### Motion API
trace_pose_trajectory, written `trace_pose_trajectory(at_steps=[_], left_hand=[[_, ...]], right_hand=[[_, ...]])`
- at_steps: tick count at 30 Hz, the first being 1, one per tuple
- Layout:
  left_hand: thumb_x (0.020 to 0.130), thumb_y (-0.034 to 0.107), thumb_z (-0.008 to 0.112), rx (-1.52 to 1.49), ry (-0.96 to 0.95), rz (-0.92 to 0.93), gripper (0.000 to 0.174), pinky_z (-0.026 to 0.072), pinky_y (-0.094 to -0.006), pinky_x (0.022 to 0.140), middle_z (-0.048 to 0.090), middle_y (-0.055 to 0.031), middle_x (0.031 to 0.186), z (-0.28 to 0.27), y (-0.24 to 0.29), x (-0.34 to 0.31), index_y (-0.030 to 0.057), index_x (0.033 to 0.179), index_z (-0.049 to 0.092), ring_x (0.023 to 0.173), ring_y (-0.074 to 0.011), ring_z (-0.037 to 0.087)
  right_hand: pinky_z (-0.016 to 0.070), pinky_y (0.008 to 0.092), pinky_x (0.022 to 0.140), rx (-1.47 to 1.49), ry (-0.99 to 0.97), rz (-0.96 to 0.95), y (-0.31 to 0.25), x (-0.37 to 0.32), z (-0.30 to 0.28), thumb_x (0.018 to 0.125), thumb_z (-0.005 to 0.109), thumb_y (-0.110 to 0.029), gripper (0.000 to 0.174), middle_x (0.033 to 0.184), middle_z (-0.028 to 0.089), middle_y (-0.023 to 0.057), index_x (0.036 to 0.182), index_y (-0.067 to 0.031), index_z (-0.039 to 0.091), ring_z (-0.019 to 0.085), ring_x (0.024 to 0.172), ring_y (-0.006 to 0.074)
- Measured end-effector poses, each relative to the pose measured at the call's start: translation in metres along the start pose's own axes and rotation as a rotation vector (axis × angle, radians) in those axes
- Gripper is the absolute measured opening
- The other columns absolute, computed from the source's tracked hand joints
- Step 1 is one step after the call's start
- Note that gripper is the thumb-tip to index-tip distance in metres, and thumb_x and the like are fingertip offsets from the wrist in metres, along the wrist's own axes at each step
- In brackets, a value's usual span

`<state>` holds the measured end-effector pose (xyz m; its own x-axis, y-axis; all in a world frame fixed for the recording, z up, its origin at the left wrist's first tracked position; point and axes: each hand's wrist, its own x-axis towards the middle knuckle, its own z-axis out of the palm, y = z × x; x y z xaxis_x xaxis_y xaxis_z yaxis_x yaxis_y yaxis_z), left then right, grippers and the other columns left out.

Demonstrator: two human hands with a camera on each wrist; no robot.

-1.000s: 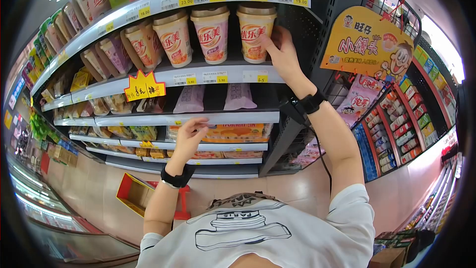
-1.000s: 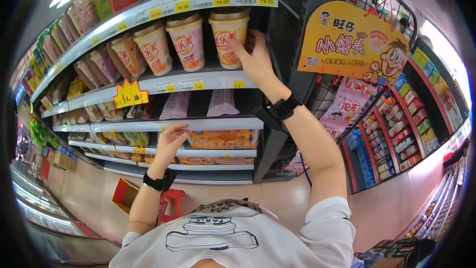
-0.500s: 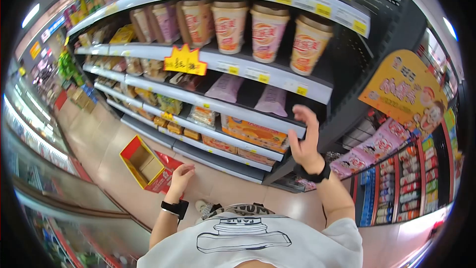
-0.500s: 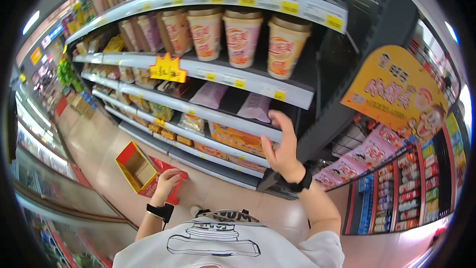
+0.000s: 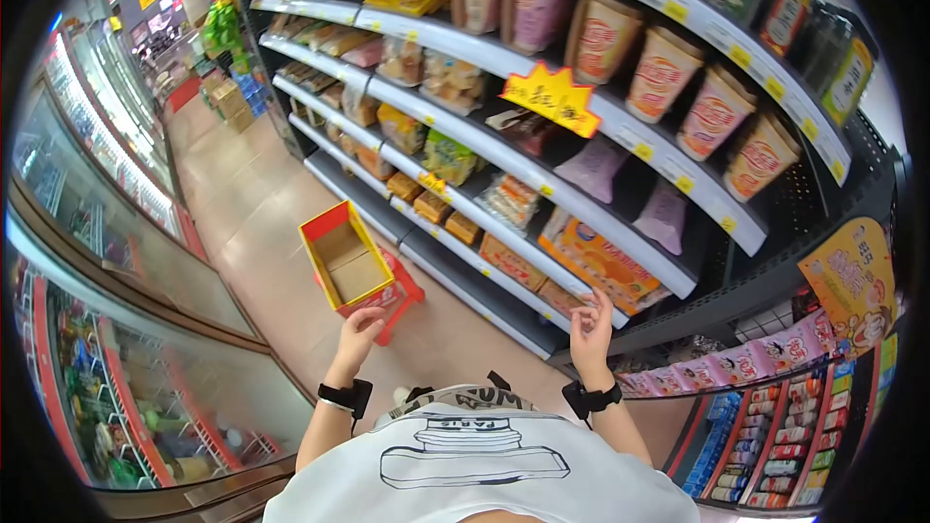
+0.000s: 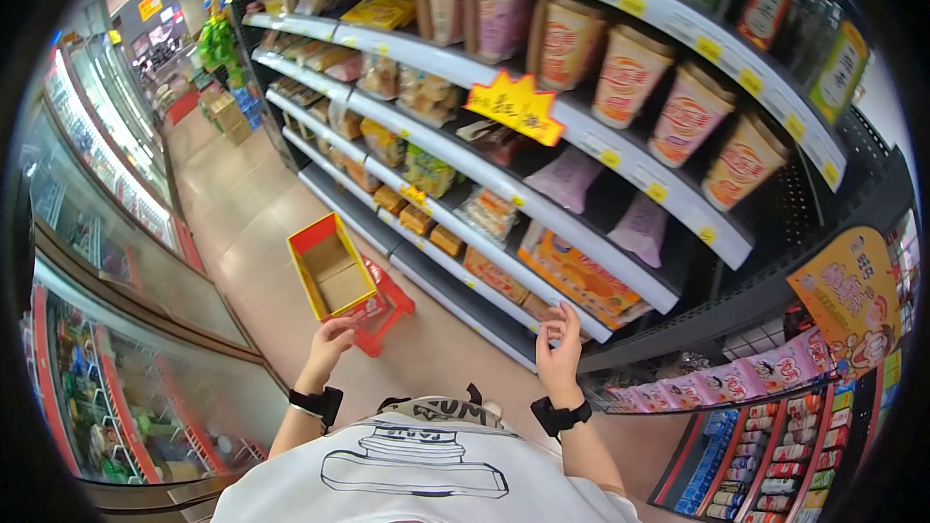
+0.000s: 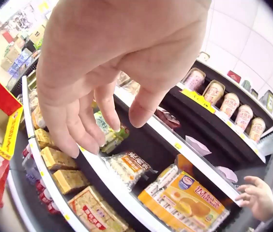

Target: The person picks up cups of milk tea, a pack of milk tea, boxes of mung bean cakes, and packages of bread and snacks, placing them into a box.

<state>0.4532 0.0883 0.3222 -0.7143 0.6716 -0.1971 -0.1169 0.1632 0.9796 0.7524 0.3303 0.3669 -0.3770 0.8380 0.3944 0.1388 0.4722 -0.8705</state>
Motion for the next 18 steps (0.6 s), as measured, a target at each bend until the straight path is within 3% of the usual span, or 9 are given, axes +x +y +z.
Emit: trace_pose_trajectory(at_steps=[9, 13, 18], left_hand=[[0.082, 0.015, 0.060, -0.013, 0.220, -0.153, 0.028, 0.0436, -0.0248, 0.074, 0.062, -0.0026, 0.099, -0.153, -0.028, -0.027, 0.0054, 0.108, 0.058, 0.087, -0.0107, 0.058], [0.083, 0.015, 0.059, -0.046, 0.305, -0.166, 0.027, 0.0438, -0.0258, 0.076, 0.062, -0.0028, 0.102, -0.191, -0.035, -0.050, 0.0056, 0.109, 0.058, 0.088, -0.0117, 0.058], [0.084, 0.014, 0.058, -0.065, 0.360, -0.206, 0.026, 0.0443, -0.0210, 0.072, 0.060, -0.0030, 0.101, -0.215, -0.051, -0.069, 0.0060, 0.109, 0.057, 0.089, -0.0107, 0.057]], right_hand=[[0.0458, 0.0234, 0.066, 0.062, -0.199, -0.003, -0.044, -0.016, 0.138, 0.079, 0.052, 0.005, 0.050, 0.110, 0.051, 0.0138, 0.126, -0.0001, 0.035, 0.058, 0.078, 0.0137], [0.0452, 0.0230, 0.065, 0.049, -0.306, 0.019, -0.051, -0.027, 0.182, 0.079, 0.054, 0.004, 0.048, 0.109, 0.053, 0.0122, 0.124, -0.0019, 0.039, 0.057, 0.078, 0.0132], [0.0457, 0.0230, 0.064, 0.021, -0.426, -0.002, -0.055, -0.025, 0.223, 0.078, 0.054, 0.003, 0.047, 0.106, 0.054, 0.0113, 0.123, -0.0040, 0.041, 0.058, 0.078, 0.0138]])
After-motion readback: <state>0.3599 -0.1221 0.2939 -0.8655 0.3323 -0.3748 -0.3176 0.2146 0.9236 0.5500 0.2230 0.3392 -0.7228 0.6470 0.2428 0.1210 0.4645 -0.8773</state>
